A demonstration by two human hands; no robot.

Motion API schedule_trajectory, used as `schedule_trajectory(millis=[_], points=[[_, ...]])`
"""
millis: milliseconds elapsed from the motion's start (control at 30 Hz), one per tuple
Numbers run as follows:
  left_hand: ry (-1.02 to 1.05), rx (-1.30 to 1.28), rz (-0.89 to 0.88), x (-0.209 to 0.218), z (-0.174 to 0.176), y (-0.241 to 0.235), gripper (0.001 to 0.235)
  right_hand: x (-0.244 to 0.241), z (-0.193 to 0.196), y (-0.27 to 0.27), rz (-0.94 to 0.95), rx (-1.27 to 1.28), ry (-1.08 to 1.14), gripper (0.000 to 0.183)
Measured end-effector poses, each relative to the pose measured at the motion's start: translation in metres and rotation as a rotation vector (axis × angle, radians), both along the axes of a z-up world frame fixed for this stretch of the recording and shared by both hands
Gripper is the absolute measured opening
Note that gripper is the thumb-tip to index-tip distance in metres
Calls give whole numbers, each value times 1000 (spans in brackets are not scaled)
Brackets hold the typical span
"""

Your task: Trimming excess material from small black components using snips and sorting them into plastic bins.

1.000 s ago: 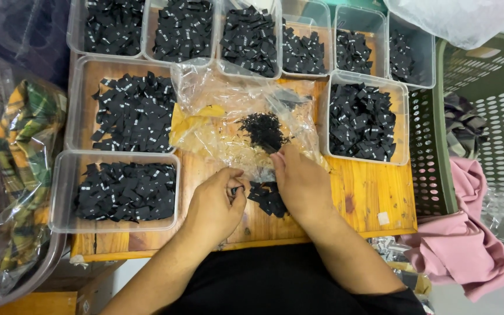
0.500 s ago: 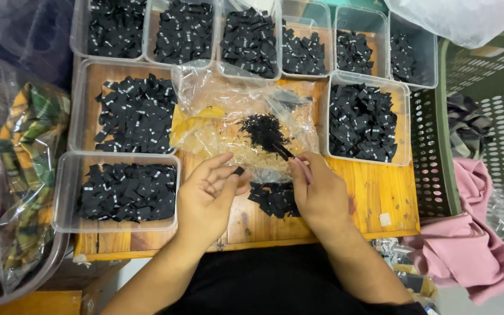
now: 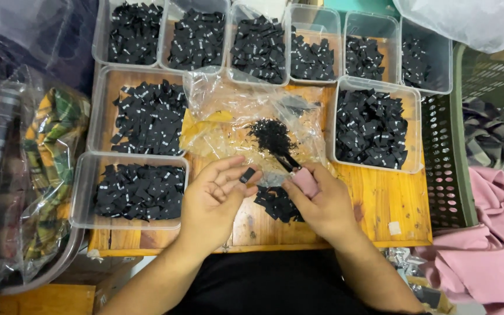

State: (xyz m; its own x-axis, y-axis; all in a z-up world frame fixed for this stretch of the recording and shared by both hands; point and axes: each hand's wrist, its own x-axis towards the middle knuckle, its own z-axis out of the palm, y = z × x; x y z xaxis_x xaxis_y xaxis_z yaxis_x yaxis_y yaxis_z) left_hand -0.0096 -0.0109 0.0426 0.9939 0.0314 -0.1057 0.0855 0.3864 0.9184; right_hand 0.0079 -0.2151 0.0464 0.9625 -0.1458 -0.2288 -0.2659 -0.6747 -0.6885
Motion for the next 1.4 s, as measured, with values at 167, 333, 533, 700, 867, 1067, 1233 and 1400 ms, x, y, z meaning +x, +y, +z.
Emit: schedule_trajectory(millis=[167,333,533,700,867,1067,1233,1400], points=[[-48,151,23,10,24,6,38,-3,-10,-8,44,79,-14,29],[-143,278,44,33,45,21,36,-4,-23,-10,122,131,-45,29],[-258,565,-13,97,70,27,34,-5,-36,-18,233,241,-83,34],[17,973,-125,163,91,15,31,-5,-25,-19,456,686,-118,37],[5,1042,-179,205,72,17,27,-1,-32,-29,443,513,-144,35],[27,1125,-251,220,68,14,33,-3,-30,-23,434,662,-146,31],[-13,1366,-288,215,66,16,52,-8,-23,-25,444,897,-177,51],[-65,1405,-301,142,120,15,57,-12,-18,-37,439,392,-107,44]])
